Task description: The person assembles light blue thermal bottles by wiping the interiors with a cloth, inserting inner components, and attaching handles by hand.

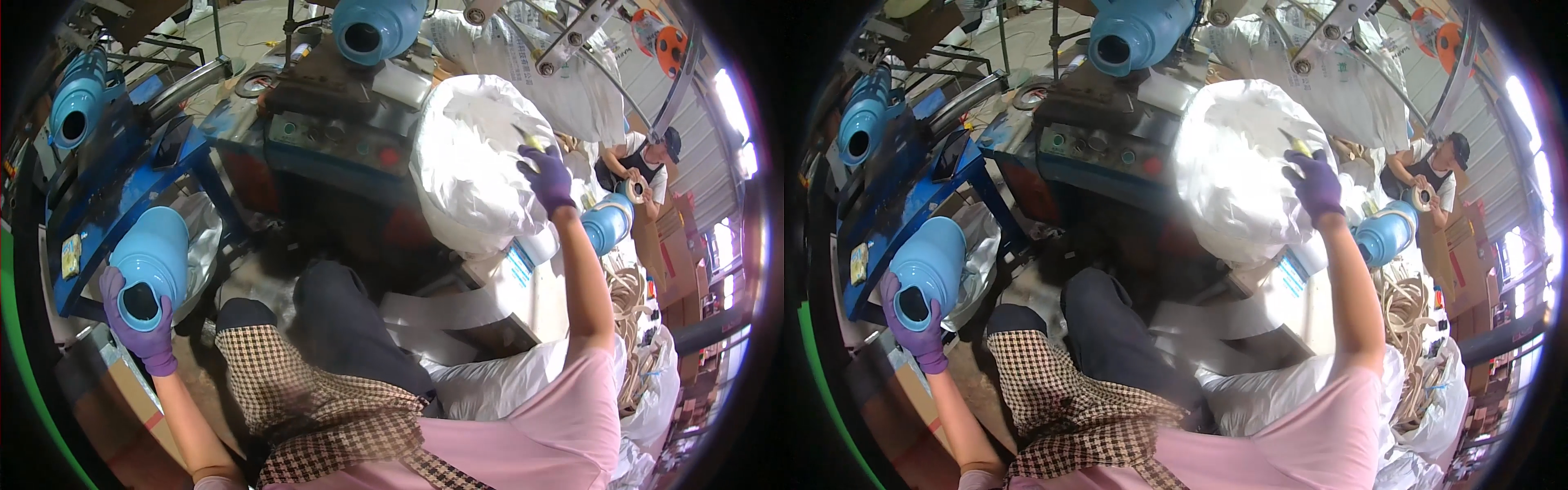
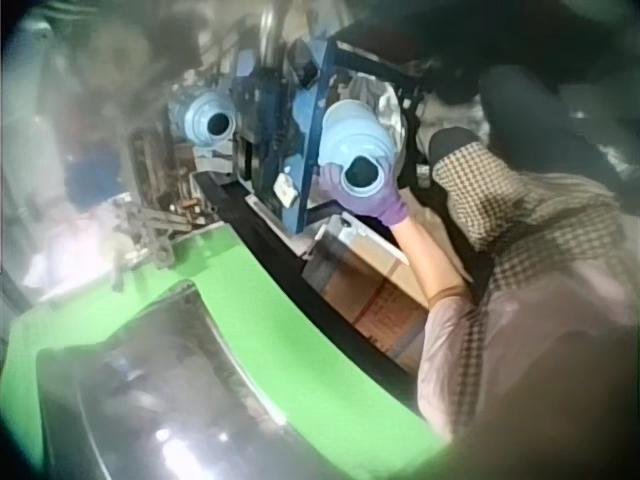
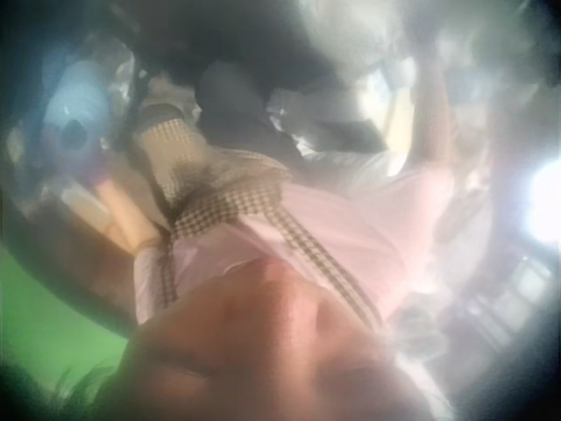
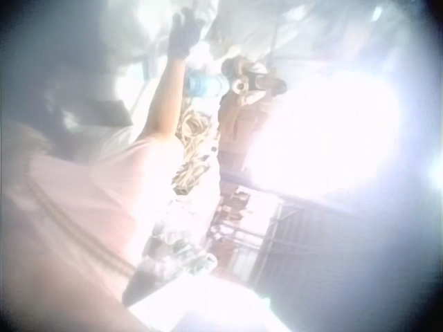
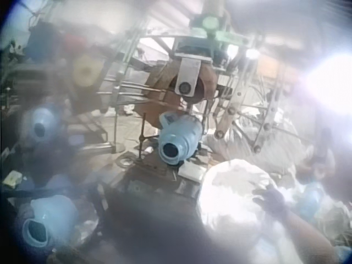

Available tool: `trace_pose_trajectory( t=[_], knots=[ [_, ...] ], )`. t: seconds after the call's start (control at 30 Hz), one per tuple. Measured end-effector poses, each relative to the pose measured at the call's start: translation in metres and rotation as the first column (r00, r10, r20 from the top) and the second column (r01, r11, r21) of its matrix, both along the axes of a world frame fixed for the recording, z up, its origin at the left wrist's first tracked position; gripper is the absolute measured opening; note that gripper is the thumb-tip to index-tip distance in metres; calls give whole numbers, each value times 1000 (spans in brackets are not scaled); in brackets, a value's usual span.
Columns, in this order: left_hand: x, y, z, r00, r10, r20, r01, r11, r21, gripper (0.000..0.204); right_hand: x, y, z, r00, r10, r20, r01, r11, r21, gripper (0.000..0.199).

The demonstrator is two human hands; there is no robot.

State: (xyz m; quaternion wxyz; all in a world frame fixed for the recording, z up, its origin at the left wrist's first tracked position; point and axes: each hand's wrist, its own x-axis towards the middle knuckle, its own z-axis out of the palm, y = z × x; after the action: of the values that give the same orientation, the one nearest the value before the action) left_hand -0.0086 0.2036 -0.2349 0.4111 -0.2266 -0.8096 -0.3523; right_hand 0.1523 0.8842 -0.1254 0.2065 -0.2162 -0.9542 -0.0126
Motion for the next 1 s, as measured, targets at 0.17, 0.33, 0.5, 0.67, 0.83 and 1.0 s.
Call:
trace_pose_trajectory(
  t=[0.17, 0.33, 0.5, 0.67, 0.83, 1.0],
  knots=[
    [17, -9, 15, 1000, -11, 27, 11, 1000, 7, 69, -84, 42, -39, 890, -454, 28, 453, 891, 38, 27],
    [42, -6, 45, 996, -40, 82, 52, 987, -153, 69, -56, 59, -32, 1000, 21, -12, -14, 913, 408, 21],
    [54, 22, 42, 969, -190, 159, 207, 973, -102, 65, -31, -89, -26, 807, 85, -584, -497, 633, -594, 19],
    [57, 31, 49, 947, -251, 200, 286, 943, -172, 65, -41, -349, -19, 442, 745, -499, -730, -23, -683, 29],
    [58, 47, 60, 906, -359, 226, 408, 884, -229, 60, -63, -435, -41, 262, 796, -546, -879, -37, -476, 18],
    [64, 56, 47, 936, -319, 145, 346, 909, -234, 57, -61, -456, -49, 400, 821, -407, -882, 224, -414, 13]
  ],
)
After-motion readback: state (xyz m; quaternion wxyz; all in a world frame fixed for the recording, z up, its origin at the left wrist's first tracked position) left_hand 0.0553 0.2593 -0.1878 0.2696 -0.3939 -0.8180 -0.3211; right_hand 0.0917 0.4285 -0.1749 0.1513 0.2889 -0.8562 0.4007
